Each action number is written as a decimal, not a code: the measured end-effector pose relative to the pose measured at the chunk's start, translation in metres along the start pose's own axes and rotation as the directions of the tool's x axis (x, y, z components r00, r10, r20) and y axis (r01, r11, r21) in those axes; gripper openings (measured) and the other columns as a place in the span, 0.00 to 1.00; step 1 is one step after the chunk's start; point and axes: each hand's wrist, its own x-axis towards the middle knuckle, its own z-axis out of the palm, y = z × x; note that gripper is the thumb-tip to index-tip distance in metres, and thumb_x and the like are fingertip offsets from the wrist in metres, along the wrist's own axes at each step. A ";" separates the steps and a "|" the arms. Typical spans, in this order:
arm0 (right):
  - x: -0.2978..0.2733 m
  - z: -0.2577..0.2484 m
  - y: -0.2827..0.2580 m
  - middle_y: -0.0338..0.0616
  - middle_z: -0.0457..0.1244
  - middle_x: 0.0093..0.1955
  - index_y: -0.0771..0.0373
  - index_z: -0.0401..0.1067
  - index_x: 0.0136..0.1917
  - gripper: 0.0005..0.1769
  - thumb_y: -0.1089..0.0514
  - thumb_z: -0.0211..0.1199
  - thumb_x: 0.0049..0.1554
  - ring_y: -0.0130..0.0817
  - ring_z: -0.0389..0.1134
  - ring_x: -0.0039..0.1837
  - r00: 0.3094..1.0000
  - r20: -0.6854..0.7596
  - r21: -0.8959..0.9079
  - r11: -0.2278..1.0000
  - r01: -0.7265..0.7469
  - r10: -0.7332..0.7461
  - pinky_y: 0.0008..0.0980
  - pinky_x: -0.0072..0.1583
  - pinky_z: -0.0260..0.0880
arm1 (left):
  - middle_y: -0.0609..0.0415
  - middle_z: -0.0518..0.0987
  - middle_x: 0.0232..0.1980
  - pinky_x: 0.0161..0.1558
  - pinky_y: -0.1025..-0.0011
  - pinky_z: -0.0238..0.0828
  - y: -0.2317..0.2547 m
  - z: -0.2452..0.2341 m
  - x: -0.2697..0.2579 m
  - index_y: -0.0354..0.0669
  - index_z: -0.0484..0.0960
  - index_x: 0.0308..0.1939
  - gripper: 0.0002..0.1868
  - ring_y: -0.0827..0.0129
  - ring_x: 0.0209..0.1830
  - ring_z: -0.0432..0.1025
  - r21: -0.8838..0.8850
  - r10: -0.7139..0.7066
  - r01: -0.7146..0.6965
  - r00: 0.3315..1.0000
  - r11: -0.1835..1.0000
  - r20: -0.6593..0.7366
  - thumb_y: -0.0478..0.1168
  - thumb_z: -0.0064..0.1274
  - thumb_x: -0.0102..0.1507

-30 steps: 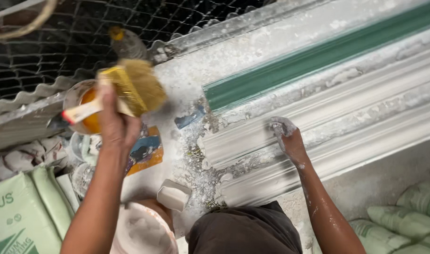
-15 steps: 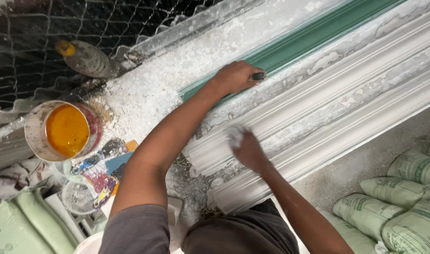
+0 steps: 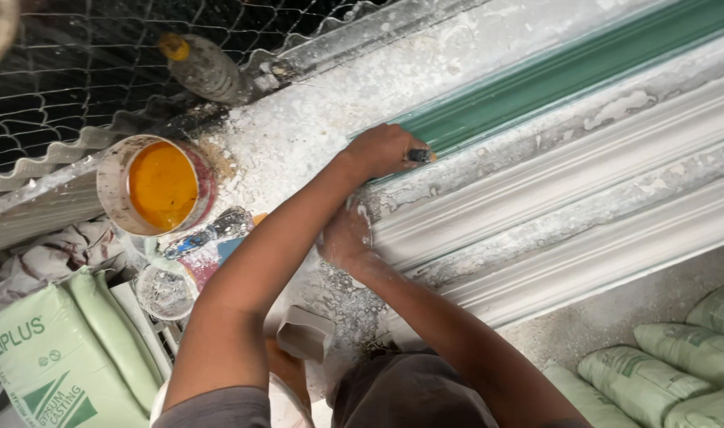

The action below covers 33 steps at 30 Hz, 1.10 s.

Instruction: The person mixes water and white powder in a bucket by hand and then applies a liquid using a brush to a green and white trim piece, wiping it with a cloth.

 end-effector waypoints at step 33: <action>-0.089 -0.144 0.407 0.49 0.66 0.43 0.60 0.78 0.50 0.10 0.66 0.62 0.55 0.51 0.70 0.54 0.783 -0.607 -0.075 0.991 0.109 -0.132 0.47 0.59 0.67 | 0.57 0.85 0.45 0.53 0.44 0.77 0.009 0.022 0.096 0.70 0.82 0.51 0.19 0.48 0.47 0.80 0.371 -0.018 -0.003 0.998 0.929 0.053 0.65 0.45 0.65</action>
